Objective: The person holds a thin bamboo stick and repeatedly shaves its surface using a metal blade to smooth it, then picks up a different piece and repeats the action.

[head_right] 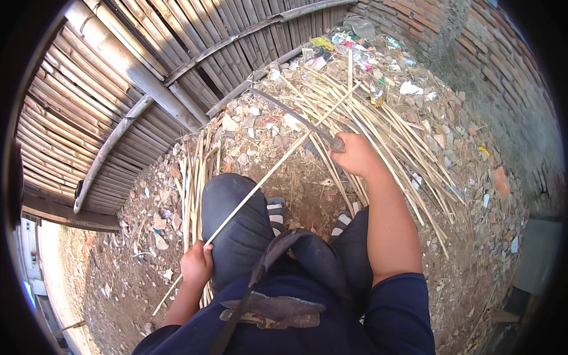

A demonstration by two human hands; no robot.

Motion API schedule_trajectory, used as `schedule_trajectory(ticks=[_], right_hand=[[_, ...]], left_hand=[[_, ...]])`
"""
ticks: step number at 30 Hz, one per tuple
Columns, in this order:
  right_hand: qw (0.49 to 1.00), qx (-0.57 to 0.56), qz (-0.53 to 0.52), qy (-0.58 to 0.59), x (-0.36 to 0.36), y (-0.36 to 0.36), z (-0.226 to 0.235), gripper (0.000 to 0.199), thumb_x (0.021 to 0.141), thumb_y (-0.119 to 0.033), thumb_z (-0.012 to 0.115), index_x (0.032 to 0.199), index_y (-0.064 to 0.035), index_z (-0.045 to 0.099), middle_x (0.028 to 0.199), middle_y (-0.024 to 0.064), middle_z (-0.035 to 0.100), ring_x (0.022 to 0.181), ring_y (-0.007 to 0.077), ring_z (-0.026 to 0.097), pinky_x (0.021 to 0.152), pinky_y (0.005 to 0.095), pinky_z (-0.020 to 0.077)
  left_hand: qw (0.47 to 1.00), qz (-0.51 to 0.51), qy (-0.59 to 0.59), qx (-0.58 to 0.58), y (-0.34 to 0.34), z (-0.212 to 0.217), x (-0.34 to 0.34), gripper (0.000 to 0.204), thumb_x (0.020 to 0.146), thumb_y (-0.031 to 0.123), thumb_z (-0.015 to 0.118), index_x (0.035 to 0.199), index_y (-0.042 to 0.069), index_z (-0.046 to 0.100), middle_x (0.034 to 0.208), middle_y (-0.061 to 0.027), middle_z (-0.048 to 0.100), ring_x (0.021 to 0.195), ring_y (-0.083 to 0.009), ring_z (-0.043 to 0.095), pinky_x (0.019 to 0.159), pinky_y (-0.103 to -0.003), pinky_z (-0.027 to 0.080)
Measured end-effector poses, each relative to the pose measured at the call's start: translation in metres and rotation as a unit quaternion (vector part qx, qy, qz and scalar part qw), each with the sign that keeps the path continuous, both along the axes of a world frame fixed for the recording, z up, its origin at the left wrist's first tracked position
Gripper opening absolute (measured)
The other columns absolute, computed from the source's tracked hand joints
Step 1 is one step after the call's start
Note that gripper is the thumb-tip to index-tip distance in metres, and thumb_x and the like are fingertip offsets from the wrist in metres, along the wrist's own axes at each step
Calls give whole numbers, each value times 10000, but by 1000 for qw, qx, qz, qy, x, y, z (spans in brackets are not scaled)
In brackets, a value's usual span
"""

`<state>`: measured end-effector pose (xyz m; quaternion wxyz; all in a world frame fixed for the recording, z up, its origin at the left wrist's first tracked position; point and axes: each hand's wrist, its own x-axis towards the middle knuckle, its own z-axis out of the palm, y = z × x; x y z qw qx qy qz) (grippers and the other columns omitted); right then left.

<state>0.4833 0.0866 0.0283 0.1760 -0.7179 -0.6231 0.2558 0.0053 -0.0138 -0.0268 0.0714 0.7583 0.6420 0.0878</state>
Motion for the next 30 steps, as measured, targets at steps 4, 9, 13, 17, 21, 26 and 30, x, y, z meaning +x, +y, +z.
schedule_trajectory(ticks=[4,9,13,17,21,26,30], right_hand=[[995,26,-98,23,-2,-1,3,441,851,-274,758,1206,-21,687,974,290,703,953,413,700,835,469,540],[991,35,102,-77,-48,-14,14,315,827,-254,762,1063,-54,702,816,233,690,834,422,689,760,483,535],[997,15,72,-15,-19,2,-7,302,838,-241,781,1033,-28,693,790,209,693,770,362,691,727,448,524],[996,33,-58,52,-3,6,-10,297,852,-244,764,1059,-38,711,806,170,708,769,317,688,728,434,524],[998,20,29,-45,-38,-5,1,295,824,-273,754,1046,-83,717,846,174,720,821,363,695,746,462,529],[999,28,16,-33,-27,2,-12,272,814,-252,749,1018,-76,714,811,194,700,817,385,689,727,475,532],[995,47,-93,-1,2,10,-17,332,830,-237,740,1100,-44,718,874,207,715,860,381,698,767,453,544]], left_hand=[[1000,-10,-7,1,2,1,2,314,992,347,631,855,78,544,702,-181,644,627,-426,643,582,-539,501],[1000,-12,-18,-3,0,-3,-3,320,997,345,627,856,69,545,688,-188,638,618,-432,636,577,-540,498],[1000,-11,-21,-8,1,-1,-4,327,1002,350,620,856,67,546,673,-193,633,615,-438,634,573,-543,495],[1000,-6,-14,-12,2,4,1,340,1010,364,607,855,68,544,673,-200,637,618,-446,636,572,-552,492],[1000,-5,-15,-21,1,3,-1,349,1014,375,599,856,68,545,678,-204,642,621,-452,638,573,-557,492],[1000,-3,4,-30,2,11,2,343,1011,371,603,853,71,549,681,-207,651,619,-452,641,576,-560,493],[999,-7,8,-31,6,14,4,336,1008,362,608,846,74,549,685,-204,658,615,-449,642,583,-560,496]])
